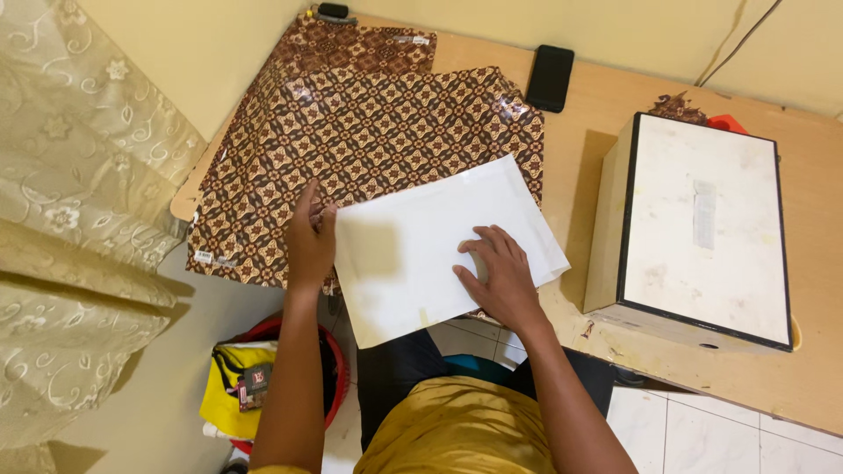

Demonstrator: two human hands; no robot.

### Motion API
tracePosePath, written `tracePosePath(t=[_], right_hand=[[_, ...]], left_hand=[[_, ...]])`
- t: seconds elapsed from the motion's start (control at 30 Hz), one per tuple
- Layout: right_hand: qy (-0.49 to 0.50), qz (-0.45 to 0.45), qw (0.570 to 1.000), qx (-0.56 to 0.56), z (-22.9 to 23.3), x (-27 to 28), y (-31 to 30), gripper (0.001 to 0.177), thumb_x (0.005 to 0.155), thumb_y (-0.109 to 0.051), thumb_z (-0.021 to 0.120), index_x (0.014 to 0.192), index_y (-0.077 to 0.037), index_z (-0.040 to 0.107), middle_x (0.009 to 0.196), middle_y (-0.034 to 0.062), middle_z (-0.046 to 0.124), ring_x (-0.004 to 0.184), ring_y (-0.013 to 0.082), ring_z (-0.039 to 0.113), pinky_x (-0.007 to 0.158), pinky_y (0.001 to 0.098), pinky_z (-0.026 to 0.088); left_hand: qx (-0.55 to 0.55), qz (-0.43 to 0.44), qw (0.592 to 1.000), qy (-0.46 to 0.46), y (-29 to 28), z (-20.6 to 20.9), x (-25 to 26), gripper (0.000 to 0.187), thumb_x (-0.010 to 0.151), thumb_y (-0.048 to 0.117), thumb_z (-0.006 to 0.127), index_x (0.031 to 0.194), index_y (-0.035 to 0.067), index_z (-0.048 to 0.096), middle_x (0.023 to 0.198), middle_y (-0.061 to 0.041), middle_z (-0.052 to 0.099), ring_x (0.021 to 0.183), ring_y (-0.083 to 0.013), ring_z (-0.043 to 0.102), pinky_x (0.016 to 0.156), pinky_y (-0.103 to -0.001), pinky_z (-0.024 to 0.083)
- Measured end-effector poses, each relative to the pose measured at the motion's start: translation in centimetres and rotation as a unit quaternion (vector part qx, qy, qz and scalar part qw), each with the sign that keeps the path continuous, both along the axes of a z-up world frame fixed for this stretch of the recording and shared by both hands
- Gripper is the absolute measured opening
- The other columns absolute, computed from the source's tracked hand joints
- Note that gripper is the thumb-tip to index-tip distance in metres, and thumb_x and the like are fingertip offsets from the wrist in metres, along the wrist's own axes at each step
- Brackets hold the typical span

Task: The person places a white rectangular box on a table, unfolds a sheet of white tissue paper, and smooths it flat. They then position the box on the tissue and wrap a patterned fabric around it, folding the edges to cover the box. The person adjusts the fabric to fit the box and smooths the surface.

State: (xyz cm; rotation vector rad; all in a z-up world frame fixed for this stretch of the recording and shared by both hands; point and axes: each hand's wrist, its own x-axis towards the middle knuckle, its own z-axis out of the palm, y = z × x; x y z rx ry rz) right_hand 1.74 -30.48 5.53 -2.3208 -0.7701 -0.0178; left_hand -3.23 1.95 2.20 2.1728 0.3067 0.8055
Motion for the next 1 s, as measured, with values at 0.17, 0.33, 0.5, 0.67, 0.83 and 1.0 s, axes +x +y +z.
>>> tracePosePath(t=[0.17,0.33,0.5,0.67,0.83,1.0], right_hand=[[0.005,-0.008,1.0,0.002,-0.3,0.0,0.5,0.034,0.089,-0.031,0.073,0.118,-0.014,0.068,0.148,0.0142,0.052,0.147,0.0363,0.035,0.117,0.0499,0.028],[-0.013,0.049,0.999,-0.005,-0.9,-0.4,0.6,0.045,0.094,-0.029,0.07,0.134,-0.01,0.063,0.153,0.0238,0.044,0.147,0.0448,0.03,0.116,0.0537,0.026],[0.007,-0.05,0.998,-0.043,0.1,0.3,-2.3,0.047,0.094,-0.028,0.071,0.137,-0.01,0.063,0.152,0.0236,0.044,0.144,0.043,0.033,0.116,0.0546,0.03],[0.02,-0.118,0.992,-0.032,0.6,-0.3,-4.6,0.041,0.089,-0.024,0.074,0.127,-0.009,0.07,0.141,0.0191,0.054,0.132,0.0403,0.044,0.108,0.0491,0.041],[-0.019,-0.137,0.99,0.034,-0.2,-1.5,-4.0,0.029,0.091,-0.019,0.074,0.118,-0.008,0.075,0.121,0.0152,0.065,0.115,0.0339,0.056,0.1,0.0433,0.047],[-0.016,-0.138,0.987,0.078,-1.0,-2.1,-3.6,0.031,0.088,-0.017,0.077,0.117,-0.009,0.076,0.114,0.0128,0.068,0.11,0.0322,0.059,0.095,0.0405,0.05]], left_hand=[[0.155,-0.004,0.96,0.234,-7.6,0.6,-1.8,0.086,0.097,0.056,0.057,0.16,0.007,0.026,0.164,-0.025,0.026,0.152,-0.0454,0.016,0.123,-0.057,0.013],[0.245,-0.07,0.934,0.252,-14.0,-0.3,-4.2,0.09,0.093,0.069,0.055,0.161,0.015,0.032,0.165,-0.029,0.025,0.151,-0.0545,0.016,0.119,-0.063,0.018],[0.228,-0.042,0.927,0.295,-10.1,0.4,-3.2,0.1,0.085,0.078,0.056,0.158,0.014,0.032,0.163,-0.028,0.018,0.149,-0.0521,0.011,0.116,-0.065,0.013],[0.246,-0.039,0.918,0.308,-7.3,0.4,-3.5,0.094,0.087,0.075,0.054,0.158,0.017,0.036,0.166,-0.025,0.02,0.151,-0.0515,0.012,0.119,-0.063,0.014],[0.255,-0.121,0.931,0.232,-11.2,0.1,-2.6,0.079,0.094,0.063,0.056,0.156,0.015,0.042,0.165,-0.025,0.026,0.151,-0.0502,0.017,0.119,-0.062,0.015],[0.231,-0.201,0.934,0.183,-16.5,-0.6,-1.3,0.067,0.099,0.055,0.057,0.151,0.013,0.051,0.161,-0.021,0.037,0.15,-0.045,0.027,0.119,-0.059,0.023]])
